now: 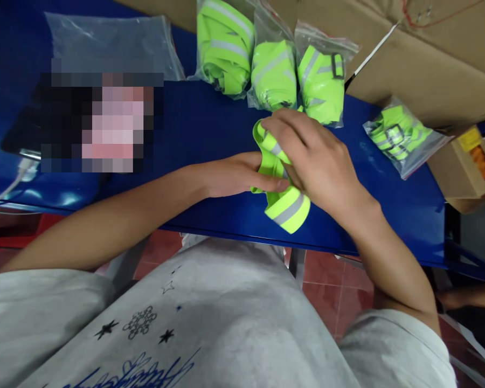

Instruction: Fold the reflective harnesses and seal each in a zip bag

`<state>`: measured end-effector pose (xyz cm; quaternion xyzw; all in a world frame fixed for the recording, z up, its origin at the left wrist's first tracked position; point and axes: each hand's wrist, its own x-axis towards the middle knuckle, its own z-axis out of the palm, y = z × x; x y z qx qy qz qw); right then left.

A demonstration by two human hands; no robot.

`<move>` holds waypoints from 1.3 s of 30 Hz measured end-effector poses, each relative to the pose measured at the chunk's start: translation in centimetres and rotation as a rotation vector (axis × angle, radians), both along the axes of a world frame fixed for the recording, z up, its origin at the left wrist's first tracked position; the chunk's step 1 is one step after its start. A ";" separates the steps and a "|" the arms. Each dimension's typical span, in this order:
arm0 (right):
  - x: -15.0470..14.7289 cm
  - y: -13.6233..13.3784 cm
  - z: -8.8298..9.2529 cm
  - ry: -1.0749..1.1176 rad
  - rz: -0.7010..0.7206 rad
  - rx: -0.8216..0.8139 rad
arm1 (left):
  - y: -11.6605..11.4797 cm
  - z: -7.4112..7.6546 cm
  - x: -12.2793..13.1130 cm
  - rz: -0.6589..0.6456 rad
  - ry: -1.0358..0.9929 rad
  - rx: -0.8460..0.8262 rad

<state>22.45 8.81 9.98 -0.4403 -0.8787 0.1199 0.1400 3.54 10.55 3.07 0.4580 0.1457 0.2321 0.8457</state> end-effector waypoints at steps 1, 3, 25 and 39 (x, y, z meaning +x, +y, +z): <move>0.5 -0.1 -0.1 0.038 0.042 -0.018 | 0.0 0.2 0.0 -0.021 0.005 0.010; 1.6 -0.3 0.0 0.107 0.074 0.009 | 0.2 0.3 0.0 -0.021 0.061 0.049; 3.1 -0.6 -1.6 0.969 -0.158 -0.460 | -0.4 0.2 0.9 0.287 0.178 0.428; 4.3 -0.2 -0.7 1.019 -0.296 -0.595 | 0.2 0.5 -0.1 0.311 0.155 0.386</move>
